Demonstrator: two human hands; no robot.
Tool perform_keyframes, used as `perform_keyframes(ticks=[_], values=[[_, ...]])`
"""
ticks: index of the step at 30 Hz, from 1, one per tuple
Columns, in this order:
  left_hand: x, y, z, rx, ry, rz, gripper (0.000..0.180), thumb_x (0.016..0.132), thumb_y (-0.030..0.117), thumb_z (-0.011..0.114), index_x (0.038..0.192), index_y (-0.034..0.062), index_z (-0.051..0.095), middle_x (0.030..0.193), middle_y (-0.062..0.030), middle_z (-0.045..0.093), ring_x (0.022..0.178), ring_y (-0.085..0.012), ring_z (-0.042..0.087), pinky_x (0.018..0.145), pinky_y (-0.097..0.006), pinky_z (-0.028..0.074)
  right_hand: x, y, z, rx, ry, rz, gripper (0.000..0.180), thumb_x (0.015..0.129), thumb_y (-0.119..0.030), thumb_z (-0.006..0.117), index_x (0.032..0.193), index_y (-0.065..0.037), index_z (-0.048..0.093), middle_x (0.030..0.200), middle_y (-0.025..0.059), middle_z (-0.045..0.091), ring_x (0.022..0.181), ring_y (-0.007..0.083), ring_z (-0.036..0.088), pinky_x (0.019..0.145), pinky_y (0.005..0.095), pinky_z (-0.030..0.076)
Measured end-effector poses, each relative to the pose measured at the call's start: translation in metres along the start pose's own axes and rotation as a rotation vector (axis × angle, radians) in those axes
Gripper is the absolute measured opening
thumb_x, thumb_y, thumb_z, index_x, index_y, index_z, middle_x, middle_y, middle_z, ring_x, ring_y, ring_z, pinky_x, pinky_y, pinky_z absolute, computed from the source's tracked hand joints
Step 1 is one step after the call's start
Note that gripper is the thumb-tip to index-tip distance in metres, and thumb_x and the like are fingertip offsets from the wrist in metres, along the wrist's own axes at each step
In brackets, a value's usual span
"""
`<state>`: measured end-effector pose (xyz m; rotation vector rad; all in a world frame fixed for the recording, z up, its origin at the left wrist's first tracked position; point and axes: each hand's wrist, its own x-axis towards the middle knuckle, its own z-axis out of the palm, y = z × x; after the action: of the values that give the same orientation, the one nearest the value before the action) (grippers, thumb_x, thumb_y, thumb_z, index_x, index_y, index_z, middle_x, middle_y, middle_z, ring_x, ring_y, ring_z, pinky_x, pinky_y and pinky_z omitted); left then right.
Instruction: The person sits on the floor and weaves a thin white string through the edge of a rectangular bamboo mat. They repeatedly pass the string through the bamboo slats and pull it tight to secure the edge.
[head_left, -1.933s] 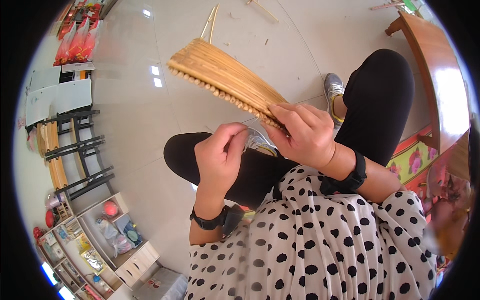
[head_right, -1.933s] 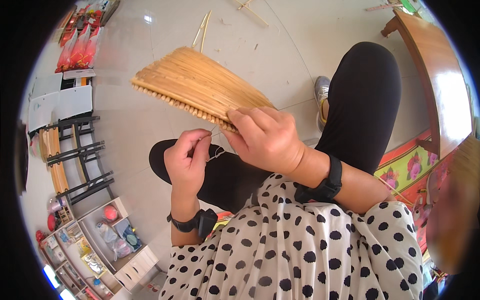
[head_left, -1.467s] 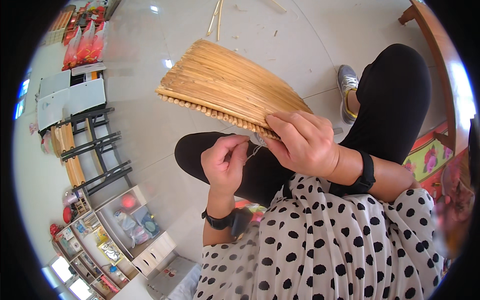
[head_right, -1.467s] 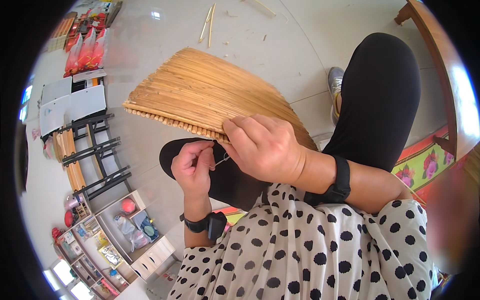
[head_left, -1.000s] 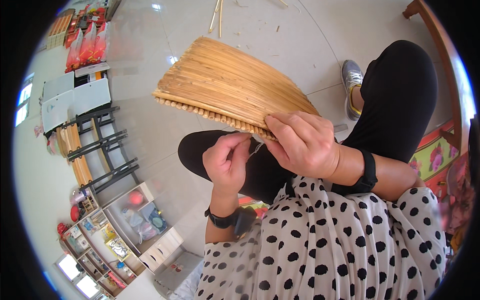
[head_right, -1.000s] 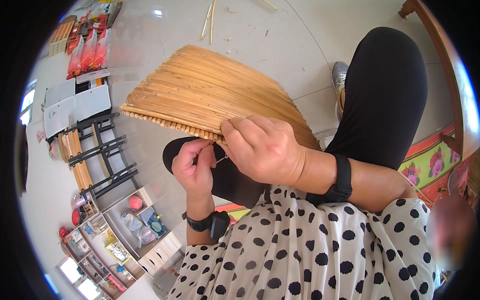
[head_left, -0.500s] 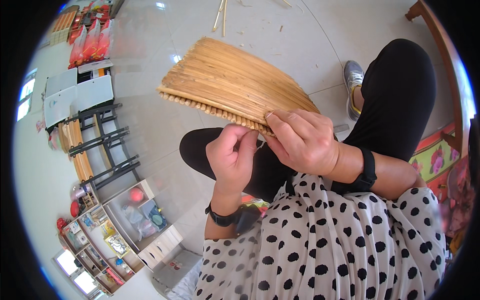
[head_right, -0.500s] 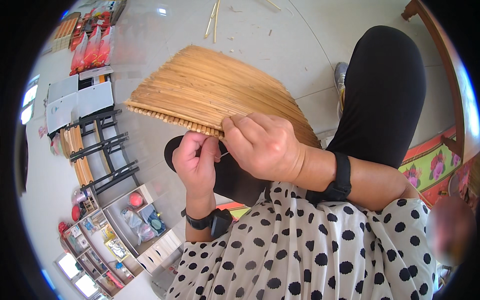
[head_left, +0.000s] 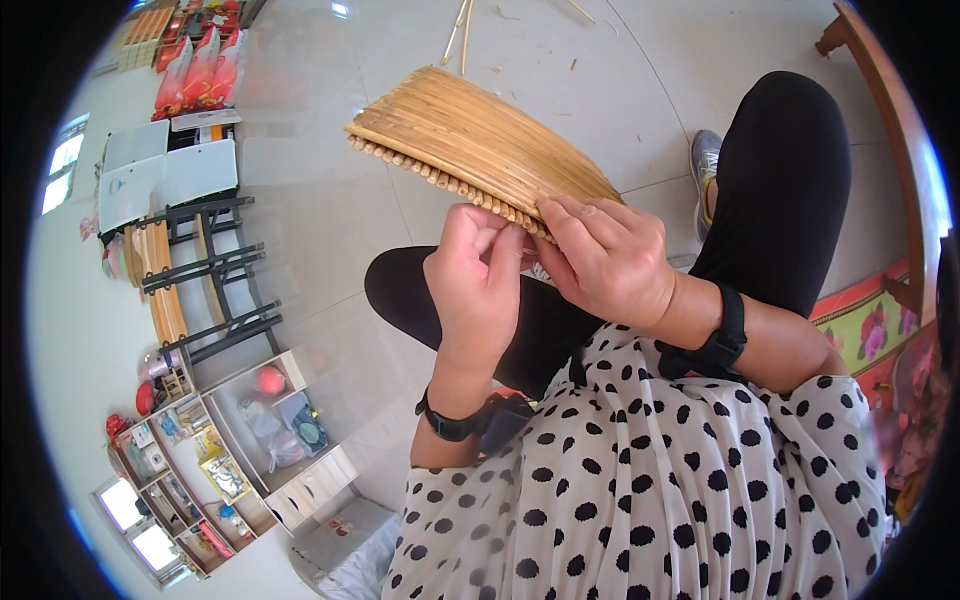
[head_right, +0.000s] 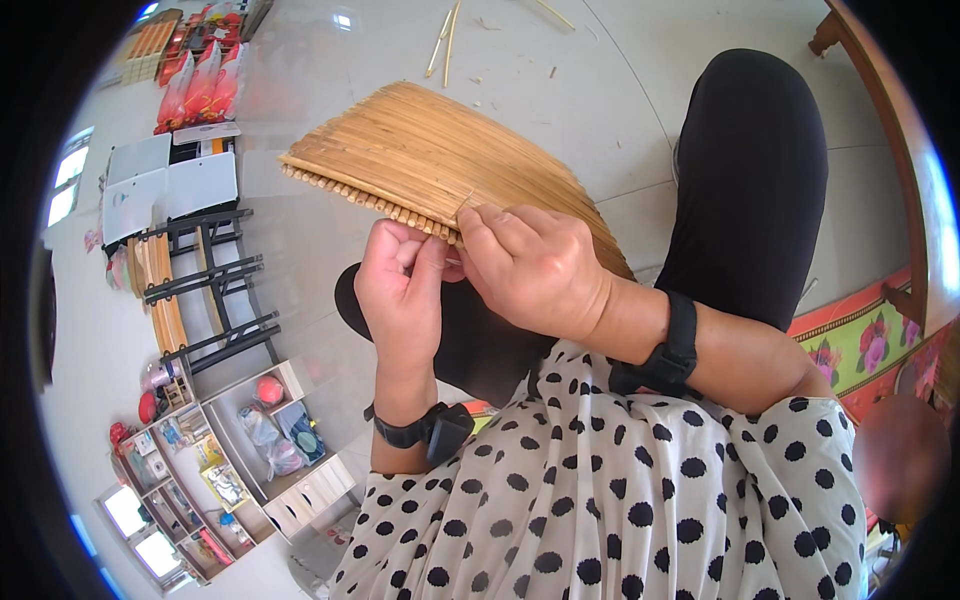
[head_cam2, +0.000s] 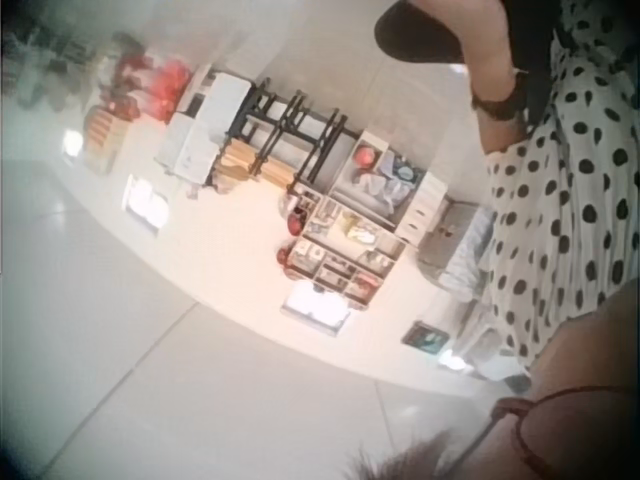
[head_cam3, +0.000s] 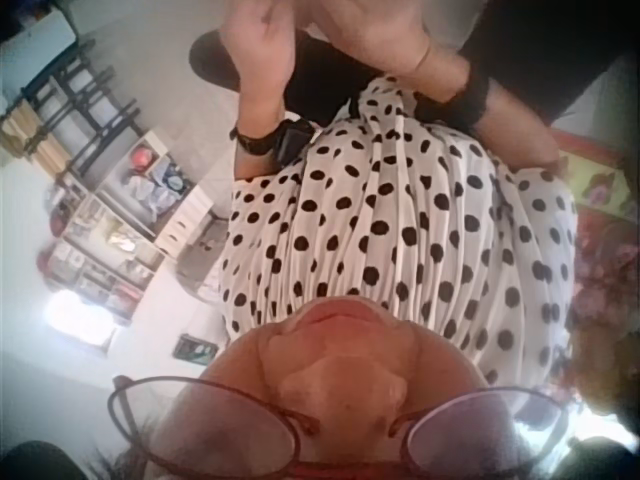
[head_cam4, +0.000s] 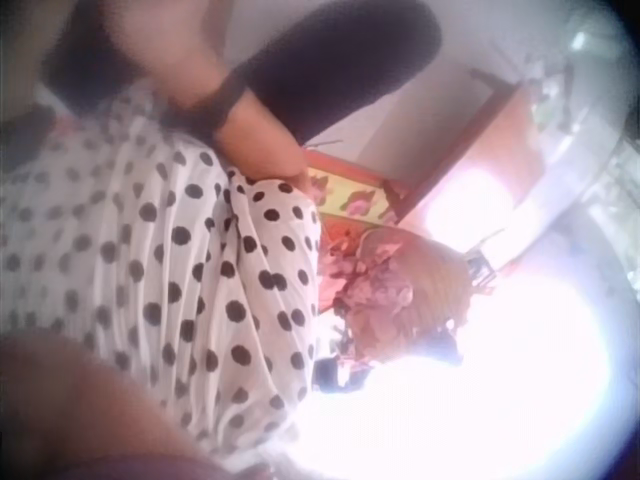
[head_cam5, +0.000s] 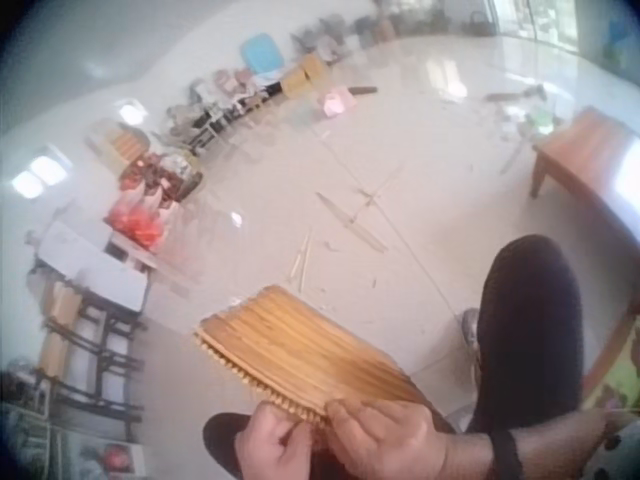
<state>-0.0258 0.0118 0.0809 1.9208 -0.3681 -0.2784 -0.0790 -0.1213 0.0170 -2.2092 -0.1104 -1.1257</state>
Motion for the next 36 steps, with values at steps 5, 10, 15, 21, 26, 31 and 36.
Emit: perform_keyframes(ticks=[5,10,15,21,26,31,36], values=[[-0.001,-0.008,0.006,0.046,0.038,0.065,0.018,0.096,-0.004,0.059,0.104,-0.0018,0.043,0.077,-0.0131,0.069,0.067,-0.0124,0.066,0.063,-0.028,0.054,-0.003,0.001,0.001,-0.028,-0.002,-0.016,0.036,0.072,-0.006,0.076,0.104,0.006,0.067,0.089,0.0134,0.070,0.063,0.0227,0.066,0.054,0.0316,0.055],[0.001,-0.010,0.001,0.036,-0.003,0.172,0.021,0.095,-0.006,0.054,0.108,-0.0006,0.038,0.071,-0.0134,0.066,0.064,-0.0170,0.065,0.062,-0.030,0.053,-0.001,-0.001,0.003,-0.046,-0.017,0.035,0.032,0.074,-0.007,0.077,0.104,0.001,0.068,0.084,0.0096,0.070,0.062,0.0229,0.066,0.053,0.0336,0.054],[0.038,-0.013,-0.044,0.490,0.275,0.302,0.037,0.088,-0.004,0.061,0.122,0.0000,0.046,0.102,-0.0174,0.069,0.080,-0.0317,0.070,0.073,-0.040,0.056,0.014,0.008,0.008,-0.022,-0.121,0.044,0.025,0.079,-0.007,0.079,0.101,-0.002,0.069,0.081,0.0102,0.071,0.065,0.0268,0.067,0.057,0.0352,0.054],[0.088,0.005,-0.107,0.819,0.190,0.850,0.047,0.080,0.002,0.077,0.124,0.0062,0.060,0.117,-0.0148,0.067,0.092,-0.0309,0.070,0.078,-0.037,0.056,0.046,0.039,0.009,0.086,-0.262,-0.117,0.014,0.081,-0.014,0.077,0.092,-0.010,0.069,0.072,0.0067,0.066,0.065,0.0285,0.065,0.058,0.0394,0.054],[0.074,0.008,-0.107,0.550,-0.035,0.530,0.032,0.078,0.004,0.080,0.108,0.0035,0.068,0.101,-0.0111,0.072,0.084,-0.0277,0.070,0.074,-0.034,0.055,0.073,0.058,-0.010,-0.194,-0.156,-0.160,0.019,0.082,-0.013,0.076,0.101,-0.008,0.072,0.085,0.0066,0.073,0.078,0.0266,0.069,0.070,0.0370,0.057],[0.063,0.005,-0.076,0.627,0.122,0.671,0.025,0.078,0.010,0.080,0.098,0.0075,0.065,0.091,-0.0081,0.071,0.074,-0.0303,0.068,0.064,-0.037,0.054,0.077,0.048,-0.026,-0.216,-0.308,0.472,0.029,0.090,-0.029,0.070,0.104,-0.004,0.072,0.090,0.0103,0.073,0.071,0.0263,0.069,0.065,0.0352,0.057],[0.046,0.024,-0.015,0.673,0.105,0.837,0.023,0.076,0.008,0.077,0.094,0.0092,0.064,0.084,-0.0075,0.066,0.069,-0.0280,0.065,0.059,-0.039,0.051,0.087,0.031,-0.044,0.452,-0.265,1.220,0.055,0.096,-0.049,0.064,0.104,0.004,0.069,0.092,0.0117,0.071,0.070,0.0173,0.067,0.064,0.0299,0.056]])
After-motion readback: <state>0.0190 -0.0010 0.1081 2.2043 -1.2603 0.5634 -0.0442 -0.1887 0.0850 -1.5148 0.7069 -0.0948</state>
